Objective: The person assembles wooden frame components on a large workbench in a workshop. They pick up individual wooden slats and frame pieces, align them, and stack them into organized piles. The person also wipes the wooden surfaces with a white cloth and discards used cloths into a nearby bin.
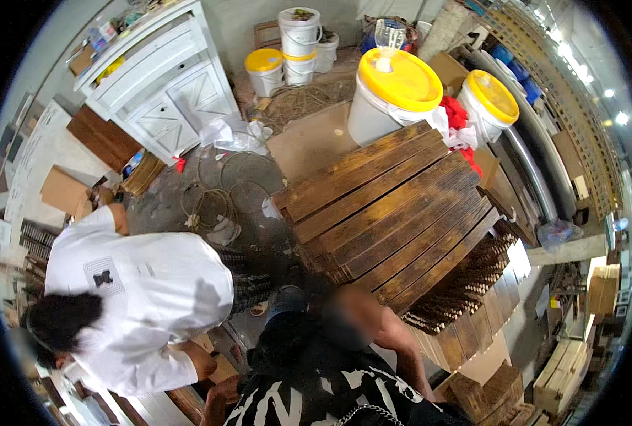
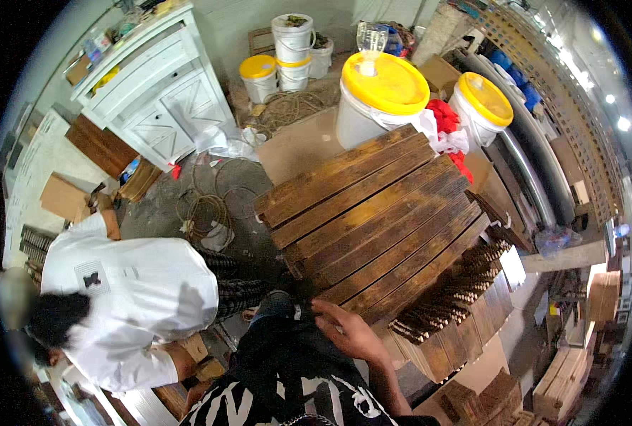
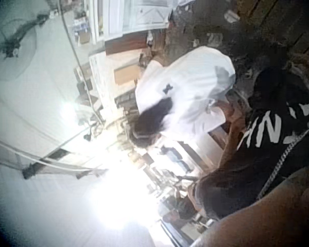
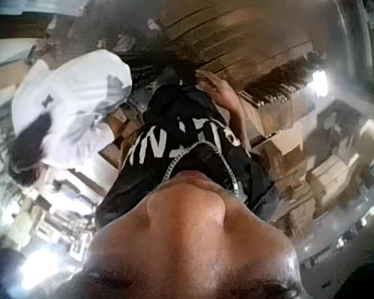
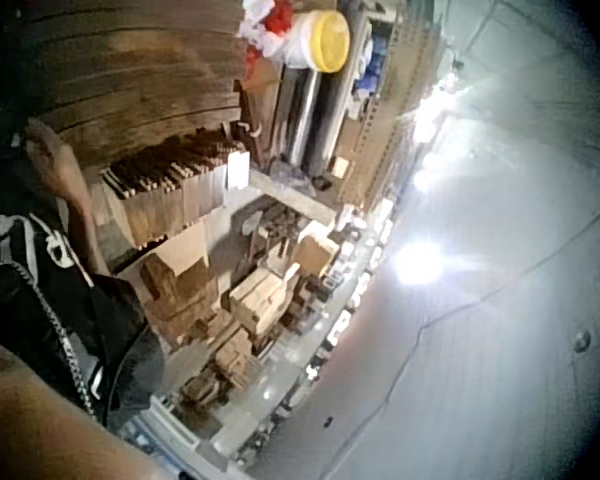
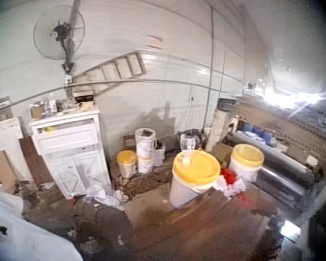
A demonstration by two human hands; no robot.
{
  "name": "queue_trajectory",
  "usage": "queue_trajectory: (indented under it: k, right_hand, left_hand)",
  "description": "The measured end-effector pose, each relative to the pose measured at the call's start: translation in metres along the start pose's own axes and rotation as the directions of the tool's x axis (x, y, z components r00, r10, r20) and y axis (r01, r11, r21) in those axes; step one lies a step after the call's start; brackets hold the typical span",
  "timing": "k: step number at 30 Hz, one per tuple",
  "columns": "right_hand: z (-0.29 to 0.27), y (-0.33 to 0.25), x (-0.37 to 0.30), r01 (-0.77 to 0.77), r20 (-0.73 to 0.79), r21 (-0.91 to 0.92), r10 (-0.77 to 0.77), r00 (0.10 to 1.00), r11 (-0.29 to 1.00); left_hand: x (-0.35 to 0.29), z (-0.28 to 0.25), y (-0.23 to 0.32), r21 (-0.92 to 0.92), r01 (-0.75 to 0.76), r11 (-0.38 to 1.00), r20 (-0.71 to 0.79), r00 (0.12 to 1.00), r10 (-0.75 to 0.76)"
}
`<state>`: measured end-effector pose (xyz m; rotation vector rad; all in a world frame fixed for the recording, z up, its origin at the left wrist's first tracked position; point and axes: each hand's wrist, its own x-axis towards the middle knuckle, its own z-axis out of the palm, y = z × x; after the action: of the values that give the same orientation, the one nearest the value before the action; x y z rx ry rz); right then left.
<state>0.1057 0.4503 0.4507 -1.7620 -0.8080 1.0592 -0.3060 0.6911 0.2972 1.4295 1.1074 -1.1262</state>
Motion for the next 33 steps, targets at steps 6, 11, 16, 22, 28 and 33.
queue_trajectory:
  k: [6, 11, 16, 22, 28, 33]
  right_hand:
    - [-0.011, -0.034, 0.024, -0.058, -0.034, 0.032, 0.059, 0.998, 0.998]
    - [-0.012, -0.021, 0.016, -0.162, -0.075, 0.063, 0.167, 0.983, 0.985]
    - [-0.022, -0.017, 0.004, -0.167, -0.079, 0.033, 0.169, 0.982, 0.985]
    - [-0.021, -0.015, -0.013, -0.213, -0.121, 0.028, 0.215, 0.969, 0.977]
    - [-0.042, -0.013, -0.040, -0.270, -0.188, -0.025, 0.261, 0.947, 0.963]
    - [-0.027, -0.026, -0.038, -0.154, -0.385, 0.232, 0.236, 0.892, 0.961]
  left_hand:
    - [-0.005, -0.025, 0.003, -0.124, -0.091, 0.988, -0.094, 0.992, 0.079]
    - [-0.027, -0.042, 0.016, -0.105, -0.205, 0.973, -0.187, 0.965, 0.183]
    - [-0.053, -0.060, 0.083, -0.085, -0.443, 0.893, -0.313, 0.862, 0.398]
    - [-0.072, -0.096, 0.248, -0.220, -0.687, 0.692, -0.020, 0.713, 0.701]
    - [-0.031, -0.091, 0.392, -0.415, -0.730, 0.544, 0.719, 0.103, 0.687]
    - [-0.035, -0.091, 0.464, -0.578, -0.543, 0.609, 0.790, -0.183, 0.586]
